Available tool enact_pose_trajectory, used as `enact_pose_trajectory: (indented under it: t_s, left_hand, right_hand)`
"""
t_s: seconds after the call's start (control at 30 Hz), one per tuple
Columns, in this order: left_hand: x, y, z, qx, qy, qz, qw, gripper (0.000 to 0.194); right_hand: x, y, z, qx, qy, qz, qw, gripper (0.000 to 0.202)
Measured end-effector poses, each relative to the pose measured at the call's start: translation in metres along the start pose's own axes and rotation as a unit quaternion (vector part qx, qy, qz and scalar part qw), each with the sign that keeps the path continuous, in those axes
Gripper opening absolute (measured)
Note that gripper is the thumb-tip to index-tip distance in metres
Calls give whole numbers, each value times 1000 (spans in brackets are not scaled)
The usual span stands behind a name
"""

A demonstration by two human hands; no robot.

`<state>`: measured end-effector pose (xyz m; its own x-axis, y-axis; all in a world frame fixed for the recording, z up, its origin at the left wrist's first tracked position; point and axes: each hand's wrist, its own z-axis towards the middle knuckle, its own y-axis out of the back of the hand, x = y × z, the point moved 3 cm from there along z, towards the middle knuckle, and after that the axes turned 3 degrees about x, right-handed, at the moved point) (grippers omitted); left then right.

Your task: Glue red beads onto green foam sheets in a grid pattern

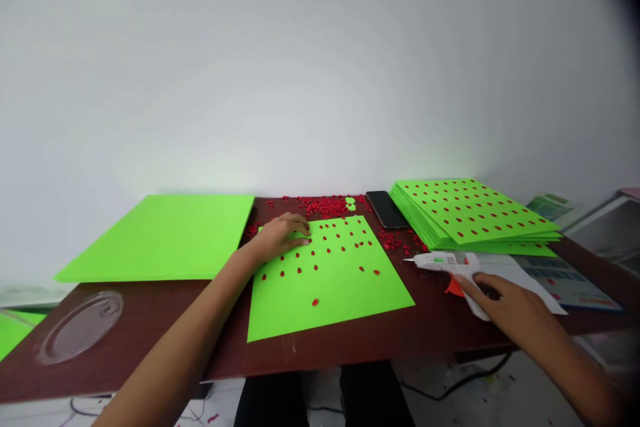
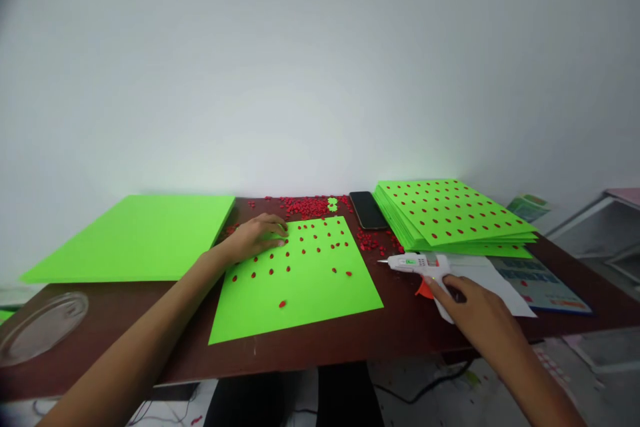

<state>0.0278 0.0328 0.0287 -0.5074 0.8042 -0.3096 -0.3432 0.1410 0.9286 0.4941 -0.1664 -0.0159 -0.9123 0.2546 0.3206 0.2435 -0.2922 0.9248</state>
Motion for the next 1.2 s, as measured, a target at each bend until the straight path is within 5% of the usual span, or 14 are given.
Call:
enact_pose_trajectory:
  t_s: [0.1,0.23,0.3,0.4,0.5,1.2]
  left_hand:
    - [-3,-1,1,-3,7,7,1000,19]
    - [-7,-5,3,-25,39,32,998,21]
    - [-8,-6,4,-29,49,44,997,22]
    - [-11,-7,4,-30,53,58,996,23]
    - [-12,-6,4,-32,50,66,996,23]
    - [-10,-11,4,-30,55,81,995,21]
  right_hand:
    - [10,-1,-1,22,15,-34,999,53]
    - [57,9,-8,-118,48,-71,989,56]
    - [94,7,-15,-170,120,0,978,50]
    - [146,-14,-23,-53,248,158,954,25]
    - [170,-35,-25,27,273,198,941,19]
    - [165,-40,-16,75,239,251,935,24]
